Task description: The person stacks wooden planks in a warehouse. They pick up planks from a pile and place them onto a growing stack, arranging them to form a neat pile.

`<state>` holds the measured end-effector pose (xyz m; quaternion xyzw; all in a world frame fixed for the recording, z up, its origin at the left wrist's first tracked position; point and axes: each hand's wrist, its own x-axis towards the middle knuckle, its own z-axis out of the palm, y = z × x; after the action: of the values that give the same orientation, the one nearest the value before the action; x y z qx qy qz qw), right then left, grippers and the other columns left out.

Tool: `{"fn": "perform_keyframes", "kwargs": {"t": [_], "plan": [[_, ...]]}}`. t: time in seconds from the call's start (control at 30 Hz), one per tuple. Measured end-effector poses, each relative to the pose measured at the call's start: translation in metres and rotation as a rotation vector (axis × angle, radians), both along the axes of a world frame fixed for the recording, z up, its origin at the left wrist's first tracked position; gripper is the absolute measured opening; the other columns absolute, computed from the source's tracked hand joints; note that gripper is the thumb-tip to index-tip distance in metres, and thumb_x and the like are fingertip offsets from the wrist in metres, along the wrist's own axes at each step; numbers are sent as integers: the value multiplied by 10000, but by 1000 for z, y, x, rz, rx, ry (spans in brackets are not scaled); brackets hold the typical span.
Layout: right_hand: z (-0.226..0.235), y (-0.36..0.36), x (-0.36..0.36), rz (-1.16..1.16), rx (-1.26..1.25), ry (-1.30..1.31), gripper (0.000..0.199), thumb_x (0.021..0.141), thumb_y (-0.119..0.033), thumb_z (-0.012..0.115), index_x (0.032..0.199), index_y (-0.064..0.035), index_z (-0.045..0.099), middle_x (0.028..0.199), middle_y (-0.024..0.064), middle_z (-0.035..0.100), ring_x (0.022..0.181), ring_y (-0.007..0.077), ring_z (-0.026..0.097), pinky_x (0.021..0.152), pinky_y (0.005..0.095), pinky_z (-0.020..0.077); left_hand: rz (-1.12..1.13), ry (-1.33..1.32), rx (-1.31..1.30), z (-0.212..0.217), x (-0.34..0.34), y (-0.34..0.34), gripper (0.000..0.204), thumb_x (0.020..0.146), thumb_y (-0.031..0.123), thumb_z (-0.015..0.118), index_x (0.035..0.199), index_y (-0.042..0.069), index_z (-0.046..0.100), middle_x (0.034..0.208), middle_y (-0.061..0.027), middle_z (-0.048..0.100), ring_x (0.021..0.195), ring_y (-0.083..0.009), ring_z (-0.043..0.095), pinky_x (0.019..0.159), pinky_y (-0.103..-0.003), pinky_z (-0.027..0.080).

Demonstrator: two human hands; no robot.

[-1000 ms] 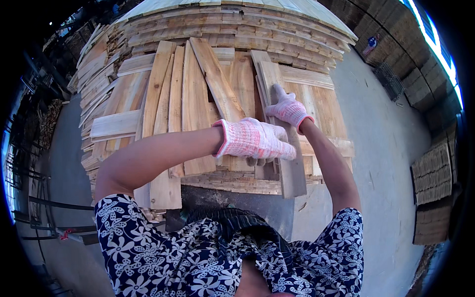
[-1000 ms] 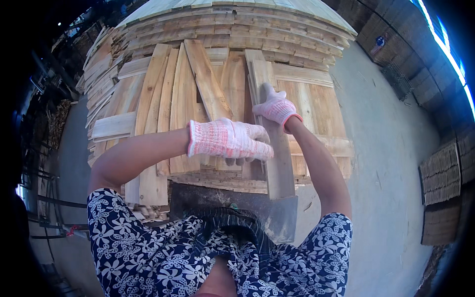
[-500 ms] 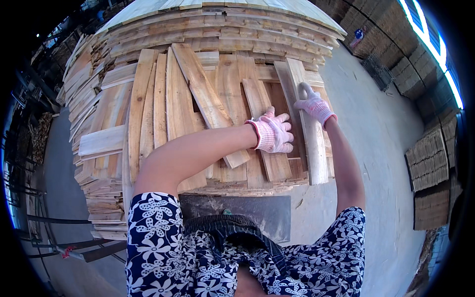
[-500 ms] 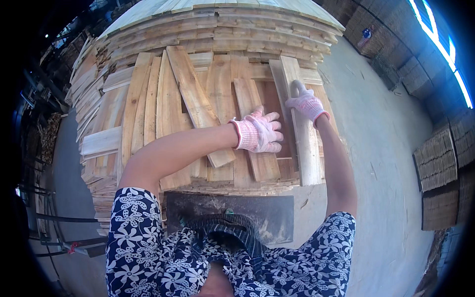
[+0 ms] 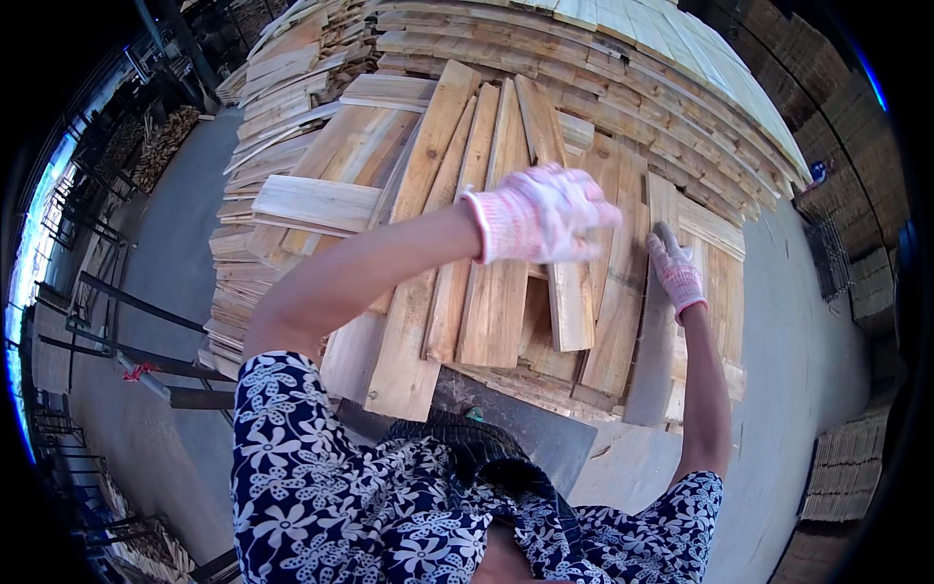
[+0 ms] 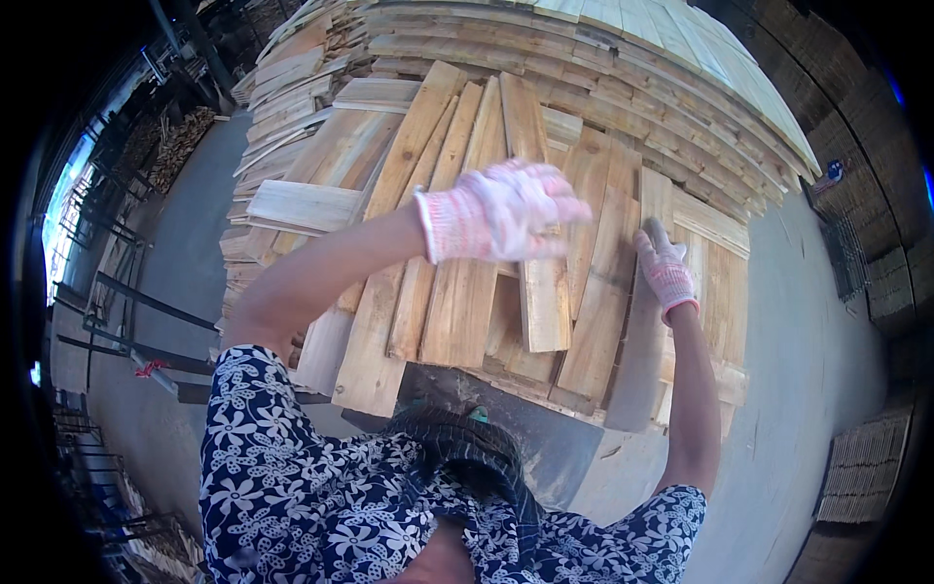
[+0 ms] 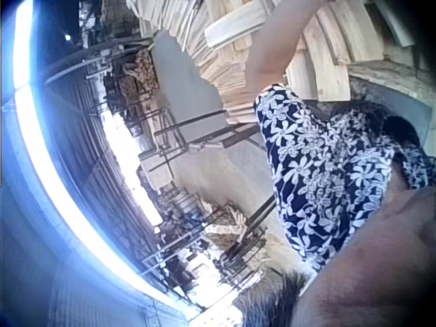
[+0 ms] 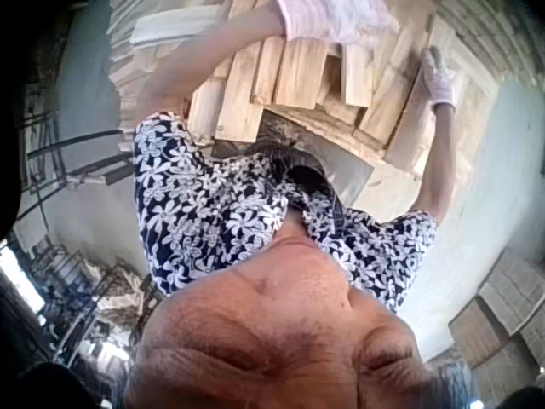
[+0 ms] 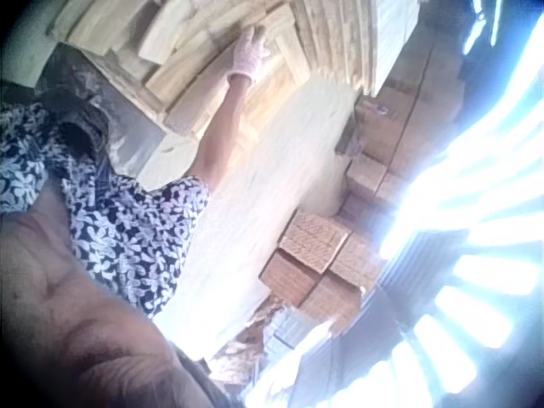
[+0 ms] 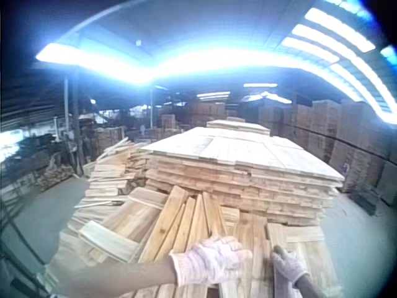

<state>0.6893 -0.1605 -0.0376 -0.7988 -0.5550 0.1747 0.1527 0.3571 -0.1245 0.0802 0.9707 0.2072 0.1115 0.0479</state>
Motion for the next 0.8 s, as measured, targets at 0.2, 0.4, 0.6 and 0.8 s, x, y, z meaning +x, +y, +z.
{"fn": "perform_keyframes", "kwargs": {"t": [0.2,0.4,0.6,0.8], "plan": [[60,30,-67,126,-101,-304,826,932,-676,510,1586,-216,302,1474,356,410,1361,501,444,1107,510,401,991,-9,-308,3,-171,81,821,927,589,591,1520,53,407,1487,-234,497,1422,-358,432,1144,-413,376],[61,90,-206,188,28,30,980,871,-753,559,1607,-177,267,1525,332,379,1389,474,433,1142,497,369,949,-256,-668,-41,-143,98,1161,784,667,735,1599,25,213,1533,-262,443,1435,-391,416,1183,-407,334],[103,67,-269,226,-144,-5,1054,856,-715,574,1599,-46,240,1481,272,502,1372,368,508,1120,411,406,896,-353,-793,-40,-164,124,1234,716,545,848,1587,-17,179,1490,-280,477,1374,-388,486,1130,-430,409],[81,53,-256,75,76,442,1003,840,-447,746,1603,-43,234,1487,222,509,1335,314,538,1087,390,433,564,-839,-1303,-61,-133,112,668,849,340,784,1351,-36,552,1222,-178,675,1103,-226,670,966,-338,533]]}}
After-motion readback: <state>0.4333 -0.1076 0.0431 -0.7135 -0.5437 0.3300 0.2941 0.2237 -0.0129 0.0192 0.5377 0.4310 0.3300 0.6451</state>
